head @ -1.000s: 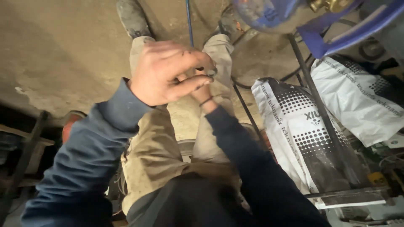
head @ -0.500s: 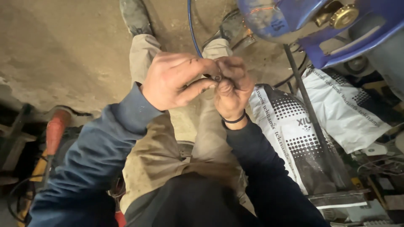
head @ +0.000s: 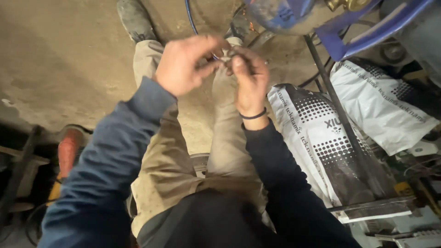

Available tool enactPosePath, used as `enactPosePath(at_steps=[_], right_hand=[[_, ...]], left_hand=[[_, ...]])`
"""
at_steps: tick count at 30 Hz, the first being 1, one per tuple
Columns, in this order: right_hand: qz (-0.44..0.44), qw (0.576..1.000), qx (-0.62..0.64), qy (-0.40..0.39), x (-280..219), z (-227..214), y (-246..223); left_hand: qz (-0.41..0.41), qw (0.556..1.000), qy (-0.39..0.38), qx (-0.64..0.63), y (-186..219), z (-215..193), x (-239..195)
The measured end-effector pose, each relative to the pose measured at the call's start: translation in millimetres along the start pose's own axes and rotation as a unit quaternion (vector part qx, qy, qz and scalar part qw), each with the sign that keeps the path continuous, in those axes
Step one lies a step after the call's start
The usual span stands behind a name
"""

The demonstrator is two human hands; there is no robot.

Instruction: Inspecting and connecting a gas hose to a cylinder in a workshop.

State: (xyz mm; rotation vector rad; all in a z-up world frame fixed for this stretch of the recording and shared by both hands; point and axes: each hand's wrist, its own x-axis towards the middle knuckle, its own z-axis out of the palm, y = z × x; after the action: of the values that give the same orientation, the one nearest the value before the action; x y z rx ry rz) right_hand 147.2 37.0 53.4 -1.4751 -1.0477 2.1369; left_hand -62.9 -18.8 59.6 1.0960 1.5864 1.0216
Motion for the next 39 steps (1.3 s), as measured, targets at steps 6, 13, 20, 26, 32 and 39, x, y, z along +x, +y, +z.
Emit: enactPosePath(at_steps=[6, 13, 20, 26, 32, 39], right_hand=[[-0.069, 0.996, -0.025, 0.045, -11, -23, -13], [-0.081, 0.995, 0.051, -0.002, -18, -27, -47], [-0.076, 0.995, 0.062, -0.018, -16, -25, -58], [-0.127, 0.985, 0.109, -0.045, -10, -14, -51], [-0.149, 0.978, 0.134, -0.048, -11, -1, -59], [-0.130, 0.982, 0.132, -0.042, -19, 7, -58]], left_hand=[[-0.058, 0.975, -0.055, -0.208, 18, 12, 25], [-0.014, 0.988, -0.037, -0.149, 58, 6, 27], [0.074, 0.992, -0.036, -0.097, 54, 9, 27], [0.041, 0.992, -0.017, -0.116, 60, 12, 23], [0.056, 0.988, -0.004, -0.145, 63, 11, 20], [0.041, 0.989, 0.003, -0.139, 63, 10, 9]])
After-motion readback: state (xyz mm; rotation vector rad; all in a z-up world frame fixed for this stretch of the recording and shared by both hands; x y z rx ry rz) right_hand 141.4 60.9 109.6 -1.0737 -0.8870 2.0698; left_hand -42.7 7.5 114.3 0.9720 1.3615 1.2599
